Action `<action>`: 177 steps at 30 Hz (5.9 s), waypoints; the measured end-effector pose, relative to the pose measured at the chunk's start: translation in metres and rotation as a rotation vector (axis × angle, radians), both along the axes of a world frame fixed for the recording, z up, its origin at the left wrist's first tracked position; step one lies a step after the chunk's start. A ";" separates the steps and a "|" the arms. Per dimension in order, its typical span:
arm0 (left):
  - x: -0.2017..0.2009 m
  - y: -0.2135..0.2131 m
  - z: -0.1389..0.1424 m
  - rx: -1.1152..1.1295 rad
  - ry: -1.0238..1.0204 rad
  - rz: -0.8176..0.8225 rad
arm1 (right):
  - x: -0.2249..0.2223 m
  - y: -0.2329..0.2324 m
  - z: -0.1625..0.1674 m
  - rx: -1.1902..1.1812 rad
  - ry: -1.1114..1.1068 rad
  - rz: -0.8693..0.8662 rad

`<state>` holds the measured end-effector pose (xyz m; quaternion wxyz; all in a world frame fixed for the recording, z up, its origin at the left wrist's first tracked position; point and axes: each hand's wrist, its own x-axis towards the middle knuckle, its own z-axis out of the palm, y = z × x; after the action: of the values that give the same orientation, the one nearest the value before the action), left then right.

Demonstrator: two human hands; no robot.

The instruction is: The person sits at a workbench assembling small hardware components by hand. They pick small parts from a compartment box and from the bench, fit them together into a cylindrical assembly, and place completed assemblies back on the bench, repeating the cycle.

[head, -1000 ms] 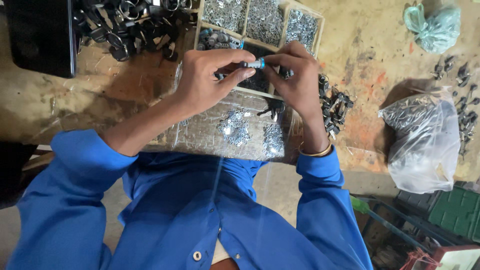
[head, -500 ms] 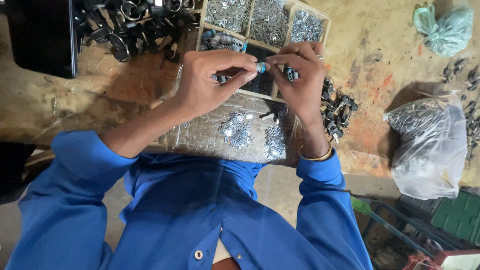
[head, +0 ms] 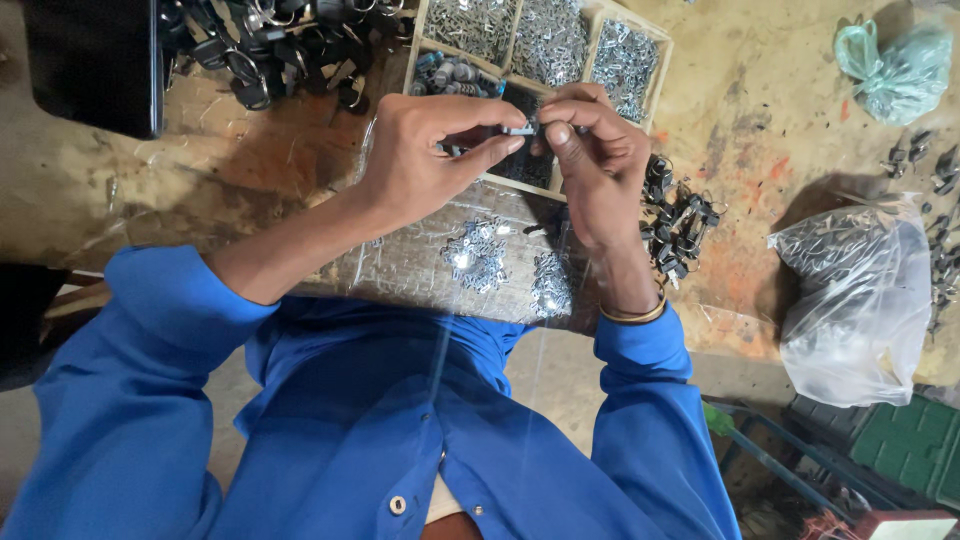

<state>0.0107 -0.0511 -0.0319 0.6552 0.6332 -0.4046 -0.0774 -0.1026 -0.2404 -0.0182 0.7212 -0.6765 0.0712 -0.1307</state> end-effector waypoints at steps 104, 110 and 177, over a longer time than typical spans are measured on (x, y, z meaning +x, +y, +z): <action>0.001 -0.001 -0.013 0.023 -0.030 -0.004 | 0.001 -0.012 0.009 -0.776 0.074 -0.133; 0.001 0.002 -0.008 -0.011 0.002 -0.003 | 0.010 -0.008 -0.008 -1.270 0.163 0.104; 0.000 0.001 -0.015 0.036 -0.117 -0.006 | 0.003 0.005 0.036 -0.902 -0.047 0.074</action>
<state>0.0105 -0.0499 -0.0470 0.6188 0.6473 -0.4424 -0.0496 -0.0991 -0.2352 0.0174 0.3598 -0.9221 -0.0338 -0.1382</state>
